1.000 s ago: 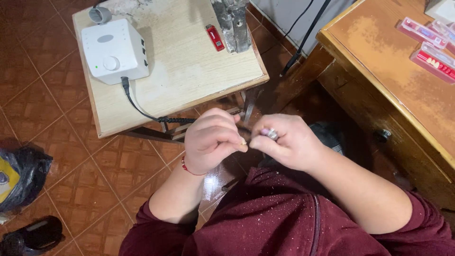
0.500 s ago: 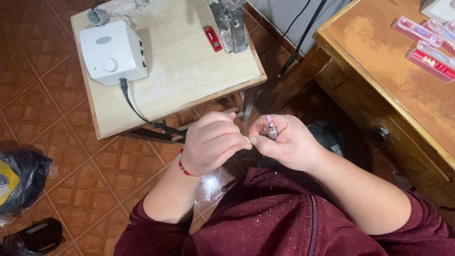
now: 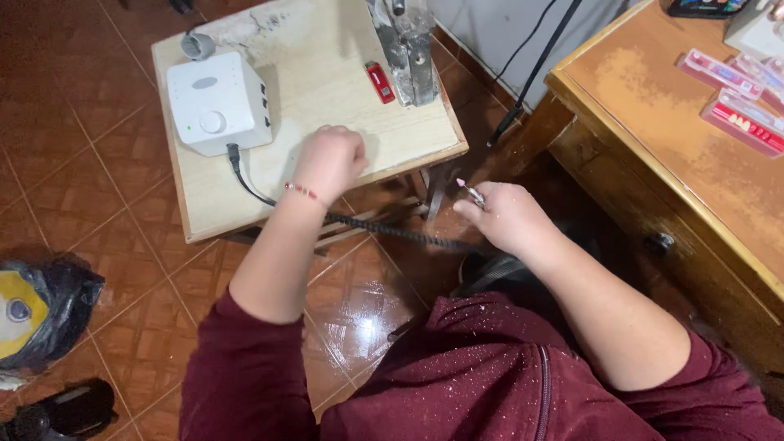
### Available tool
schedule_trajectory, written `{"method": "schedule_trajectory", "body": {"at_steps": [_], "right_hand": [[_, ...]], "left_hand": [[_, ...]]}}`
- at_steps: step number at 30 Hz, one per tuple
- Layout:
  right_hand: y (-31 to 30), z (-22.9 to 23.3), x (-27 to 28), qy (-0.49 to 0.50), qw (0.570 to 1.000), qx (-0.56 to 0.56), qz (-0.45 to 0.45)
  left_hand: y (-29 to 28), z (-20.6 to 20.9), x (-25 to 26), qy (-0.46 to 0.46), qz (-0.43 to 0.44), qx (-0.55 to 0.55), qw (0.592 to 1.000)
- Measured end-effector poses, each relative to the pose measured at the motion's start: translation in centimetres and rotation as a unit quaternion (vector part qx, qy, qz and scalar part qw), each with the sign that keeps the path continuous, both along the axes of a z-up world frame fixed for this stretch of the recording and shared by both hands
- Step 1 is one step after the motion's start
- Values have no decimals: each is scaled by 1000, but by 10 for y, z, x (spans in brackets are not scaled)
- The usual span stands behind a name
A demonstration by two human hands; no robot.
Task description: The person works on a dental model, using a metal tool to shape the material on the teeth. They then move to a lower table to use a rotary tool on a small object before returning to the model to continue shaping it with the metal tool.
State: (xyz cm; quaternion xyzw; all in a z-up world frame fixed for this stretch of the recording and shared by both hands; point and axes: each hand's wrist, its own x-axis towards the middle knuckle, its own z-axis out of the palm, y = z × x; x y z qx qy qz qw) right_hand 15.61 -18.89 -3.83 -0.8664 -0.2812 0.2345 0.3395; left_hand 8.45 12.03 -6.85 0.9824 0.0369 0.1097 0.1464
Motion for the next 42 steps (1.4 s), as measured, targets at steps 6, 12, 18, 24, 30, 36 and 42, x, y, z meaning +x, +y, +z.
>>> {"method": "schedule_trajectory", "body": {"at_steps": [6, 12, 18, 24, 30, 36, 42], "right_hand": [[2, -2, 3, -10, 997, -70, -7], [0, -2, 7, 3, 1000, 15, 3], [-10, 3, 15, 214, 965, 105, -112], [-1, 28, 7, 268, 936, 188, -130], [-2, 40, -3, 293, 920, 238, -110], [15, 51, -19, 348, 854, 367, -123], [27, 57, -32, 318, 820, 475, -32]], "left_hand": [[23, -7, 40, 186, 80, -9, 979], [15, -18, 35, 106, 96, -16, 990], [76, 0, 2, -126, 256, 231, 930], [96, -16, -9, -102, 282, 257, 919], [66, 30, -12, -27, 299, 226, 926], [-117, 81, -57, 50, -5, -296, 954], [-161, 36, -80, -115, -43, -451, 884]]}}
